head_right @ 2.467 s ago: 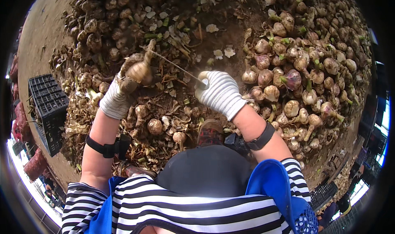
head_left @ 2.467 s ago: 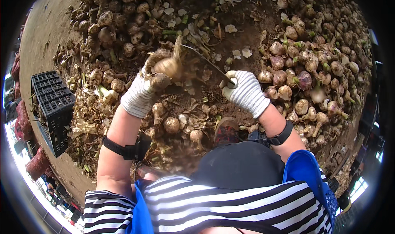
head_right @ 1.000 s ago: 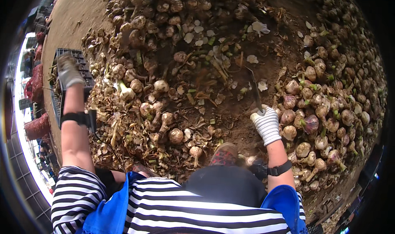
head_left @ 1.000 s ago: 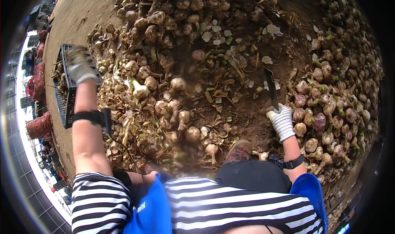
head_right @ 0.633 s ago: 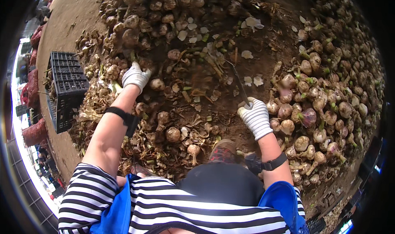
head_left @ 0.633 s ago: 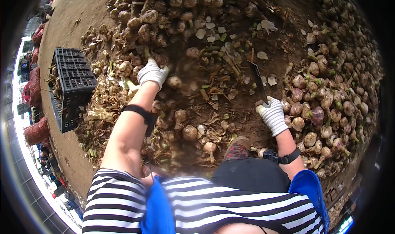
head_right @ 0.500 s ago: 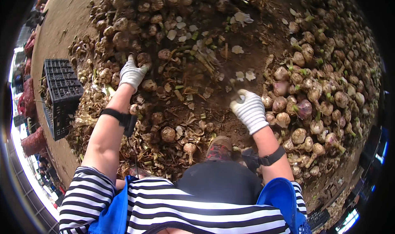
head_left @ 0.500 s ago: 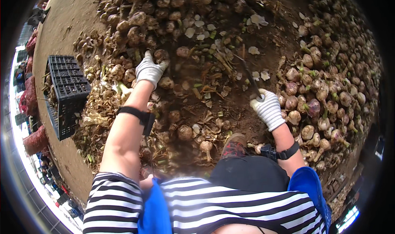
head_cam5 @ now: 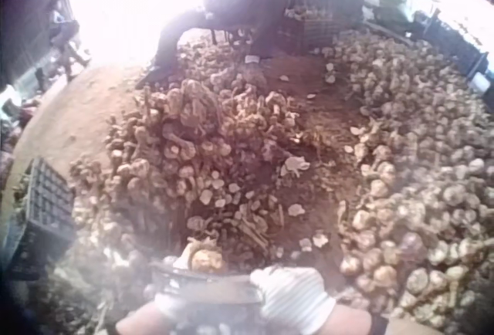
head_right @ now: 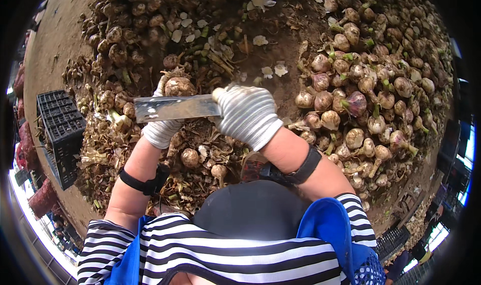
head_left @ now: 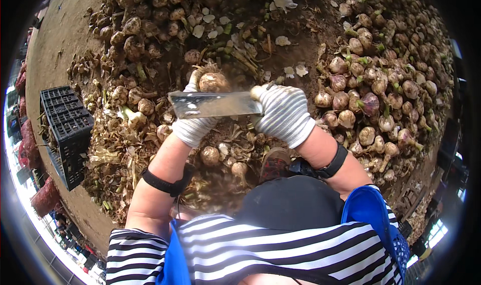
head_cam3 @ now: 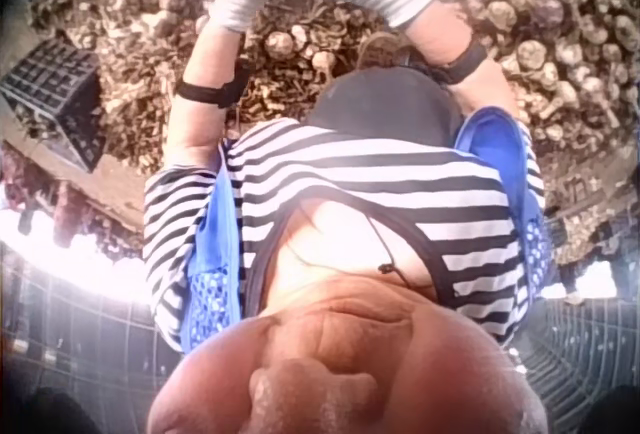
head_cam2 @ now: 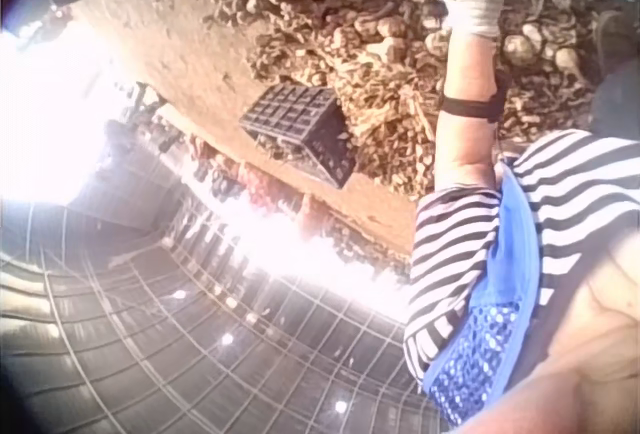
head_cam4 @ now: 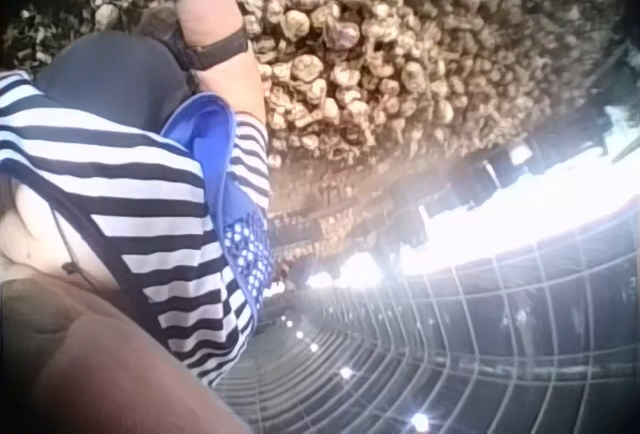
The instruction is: The person is trimming the roots and stalks off produce with a knife.
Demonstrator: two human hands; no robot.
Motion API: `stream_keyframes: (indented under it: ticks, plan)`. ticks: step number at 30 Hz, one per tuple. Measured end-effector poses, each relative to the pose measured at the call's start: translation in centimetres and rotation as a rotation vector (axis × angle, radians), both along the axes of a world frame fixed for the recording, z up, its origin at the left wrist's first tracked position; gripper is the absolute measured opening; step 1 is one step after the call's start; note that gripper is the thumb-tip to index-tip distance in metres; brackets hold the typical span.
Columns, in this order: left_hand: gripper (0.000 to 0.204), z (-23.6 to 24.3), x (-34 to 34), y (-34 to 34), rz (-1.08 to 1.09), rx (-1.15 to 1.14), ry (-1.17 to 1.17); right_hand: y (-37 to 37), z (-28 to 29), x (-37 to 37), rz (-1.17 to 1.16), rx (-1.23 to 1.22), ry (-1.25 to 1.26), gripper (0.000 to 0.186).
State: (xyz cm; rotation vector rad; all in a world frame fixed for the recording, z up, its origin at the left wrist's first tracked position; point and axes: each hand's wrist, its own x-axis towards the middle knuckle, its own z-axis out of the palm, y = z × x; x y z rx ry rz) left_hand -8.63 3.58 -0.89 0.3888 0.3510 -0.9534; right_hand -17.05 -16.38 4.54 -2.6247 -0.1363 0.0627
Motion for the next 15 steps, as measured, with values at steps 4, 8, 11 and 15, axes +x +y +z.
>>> stream_keyframes:
  ticks: [4,8,11,15]
  plan:
    - [0.048,2.1,-2.3,-1.8,-0.238,0.755,-0.987,0.4,-1.6,-0.4,-0.054,0.034,-0.073,0.016]
    - [0.066,8.1,-4.2,-1.9,-0.171,0.694,-1.019,-4.6,-5.0,-0.9,-0.319,-0.210,0.574,0.022]
    - [0.064,5.5,-1.5,-0.8,-0.212,1.073,-1.465,-5.5,-3.6,-2.8,-0.438,-0.177,0.510,0.026]
    - [0.051,3.1,2.9,1.4,0.168,0.564,-0.208,-5.4,-3.4,-1.6,-0.499,0.095,0.403,0.021]
